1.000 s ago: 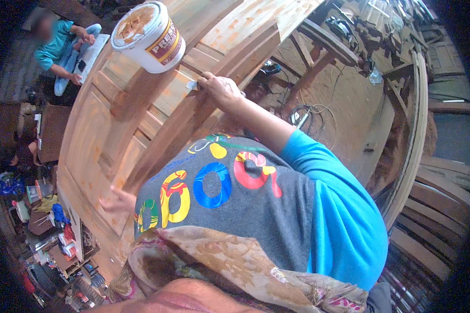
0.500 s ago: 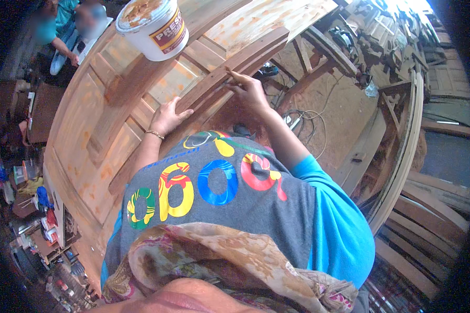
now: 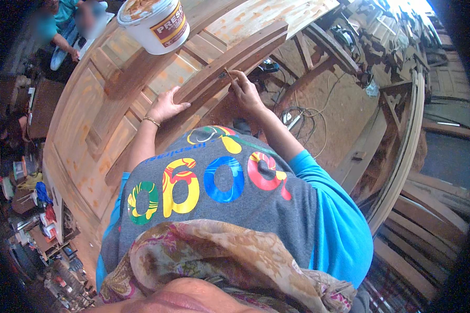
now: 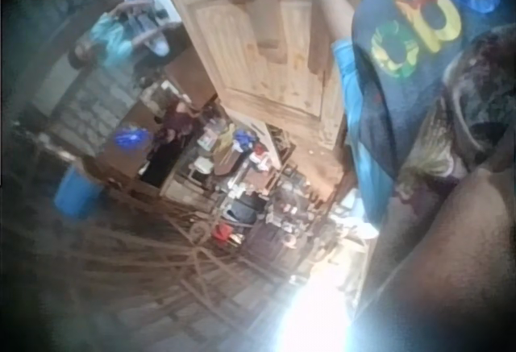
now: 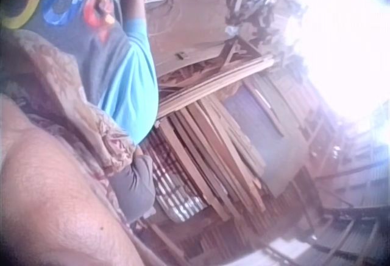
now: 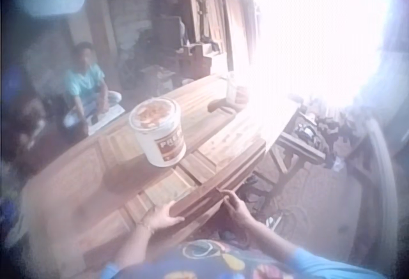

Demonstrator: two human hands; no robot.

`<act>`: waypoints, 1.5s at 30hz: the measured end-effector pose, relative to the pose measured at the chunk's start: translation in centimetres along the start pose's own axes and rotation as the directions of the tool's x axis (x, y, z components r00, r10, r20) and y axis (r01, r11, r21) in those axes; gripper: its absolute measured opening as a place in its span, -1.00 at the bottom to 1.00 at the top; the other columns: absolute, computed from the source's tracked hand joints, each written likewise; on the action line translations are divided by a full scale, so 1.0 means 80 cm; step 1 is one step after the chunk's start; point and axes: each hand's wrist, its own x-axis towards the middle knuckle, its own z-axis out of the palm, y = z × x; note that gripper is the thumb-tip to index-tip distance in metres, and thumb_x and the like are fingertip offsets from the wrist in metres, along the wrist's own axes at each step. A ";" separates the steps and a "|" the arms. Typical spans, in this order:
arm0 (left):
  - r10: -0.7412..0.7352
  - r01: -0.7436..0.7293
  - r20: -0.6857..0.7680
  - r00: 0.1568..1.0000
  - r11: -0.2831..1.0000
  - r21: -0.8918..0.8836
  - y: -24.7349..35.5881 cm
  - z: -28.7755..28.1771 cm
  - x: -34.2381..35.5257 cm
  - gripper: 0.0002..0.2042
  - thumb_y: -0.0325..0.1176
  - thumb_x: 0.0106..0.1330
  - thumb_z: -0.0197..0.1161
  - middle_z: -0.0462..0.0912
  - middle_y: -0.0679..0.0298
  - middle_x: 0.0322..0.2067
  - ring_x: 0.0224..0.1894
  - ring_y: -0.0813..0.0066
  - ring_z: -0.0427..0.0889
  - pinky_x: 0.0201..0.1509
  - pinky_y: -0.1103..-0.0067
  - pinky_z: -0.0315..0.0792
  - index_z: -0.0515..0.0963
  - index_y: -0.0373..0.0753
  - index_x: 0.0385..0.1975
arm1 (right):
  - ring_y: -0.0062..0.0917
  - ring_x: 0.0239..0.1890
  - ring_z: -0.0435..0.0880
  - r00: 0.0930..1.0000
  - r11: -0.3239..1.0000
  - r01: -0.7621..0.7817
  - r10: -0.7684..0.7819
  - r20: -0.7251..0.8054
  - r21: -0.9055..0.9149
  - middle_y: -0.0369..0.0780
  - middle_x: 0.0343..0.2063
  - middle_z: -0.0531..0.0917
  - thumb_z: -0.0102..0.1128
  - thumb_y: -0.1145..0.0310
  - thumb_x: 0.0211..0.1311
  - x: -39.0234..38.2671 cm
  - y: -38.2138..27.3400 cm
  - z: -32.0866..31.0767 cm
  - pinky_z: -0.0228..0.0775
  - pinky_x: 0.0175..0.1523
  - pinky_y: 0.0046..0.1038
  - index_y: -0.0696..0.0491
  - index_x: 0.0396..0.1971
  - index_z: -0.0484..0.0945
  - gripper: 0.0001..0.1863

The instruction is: The person applies a wood finish to a long wooden molding using a small brush, repeatedly dipping the brush into a container of finish and spreading it along the molding's surface. The person repositions the molding on the workbench to reach different sections.

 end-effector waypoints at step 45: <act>0.062 -0.062 -0.006 0.998 0.998 0.007 -0.013 0.003 0.013 -0.23 0.03 0.07 0.41 0.61 -0.07 0.01 0.10 0.10 0.58 0.21 0.36 0.43 0.35 -0.30 0.23 | -0.08 -0.13 0.63 0.978 0.840 0.163 -0.205 -0.025 -0.518 0.00 -0.25 0.63 0.07 0.44 0.31 -0.021 -0.032 0.016 0.45 -0.04 -0.22 -0.13 0.26 0.39 -0.50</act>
